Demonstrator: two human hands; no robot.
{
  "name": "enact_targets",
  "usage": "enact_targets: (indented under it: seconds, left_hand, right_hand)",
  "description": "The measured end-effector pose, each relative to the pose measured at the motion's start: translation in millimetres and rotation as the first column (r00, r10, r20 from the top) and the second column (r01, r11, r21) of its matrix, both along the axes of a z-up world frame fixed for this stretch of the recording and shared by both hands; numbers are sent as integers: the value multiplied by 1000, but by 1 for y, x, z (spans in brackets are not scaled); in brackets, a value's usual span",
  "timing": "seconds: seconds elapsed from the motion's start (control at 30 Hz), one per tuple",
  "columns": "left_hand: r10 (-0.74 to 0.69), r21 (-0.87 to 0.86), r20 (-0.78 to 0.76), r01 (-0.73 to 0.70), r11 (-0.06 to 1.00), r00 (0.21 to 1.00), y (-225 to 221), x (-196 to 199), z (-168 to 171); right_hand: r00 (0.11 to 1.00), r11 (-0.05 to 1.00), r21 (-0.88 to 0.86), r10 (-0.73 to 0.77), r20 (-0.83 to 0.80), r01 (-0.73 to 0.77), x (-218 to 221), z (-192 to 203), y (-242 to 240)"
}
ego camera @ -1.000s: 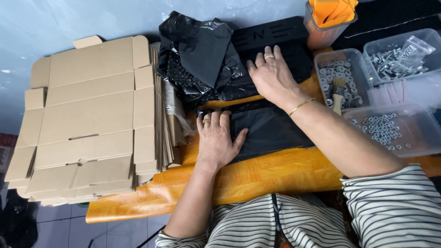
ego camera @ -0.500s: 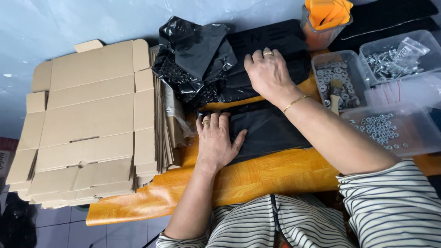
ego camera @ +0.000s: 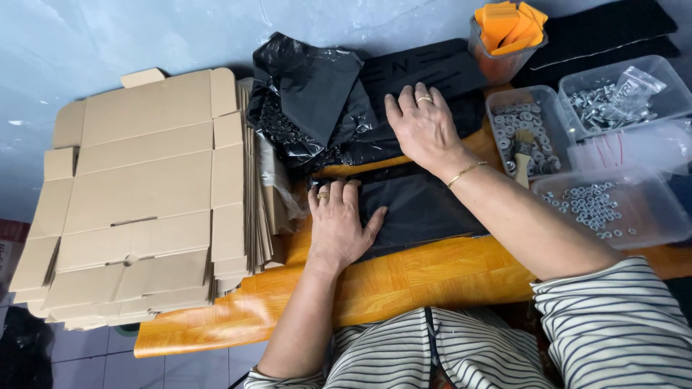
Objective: Apply adhesive to a small cardboard box using a brush and wrap it tightly in a black plastic bag.
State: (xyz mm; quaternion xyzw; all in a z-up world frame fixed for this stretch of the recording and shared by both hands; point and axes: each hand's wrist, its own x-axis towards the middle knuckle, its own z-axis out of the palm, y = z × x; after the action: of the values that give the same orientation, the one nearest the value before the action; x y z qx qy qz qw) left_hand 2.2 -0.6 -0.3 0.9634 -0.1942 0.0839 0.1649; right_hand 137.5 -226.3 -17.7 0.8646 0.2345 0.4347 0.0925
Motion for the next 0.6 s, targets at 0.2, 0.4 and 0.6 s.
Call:
enact_targets:
  seconds: [0.2,0.4,0.6]
  left_hand:
    - [3,-3,-7,-3,1000,1000,0,0,0]
    - [-4,-10,8,4,1000,1000,0,0,0]
    - [32,18,95,-34,999,995,-5,-2,9]
  right_hand:
    - [1000,999,42,-31,-2,31,36,-27,-24]
    - [994,995,69,-67,-84,73,35,-30,-38]
    - [978,981,-41,-190,-85,187,23,6,-21]
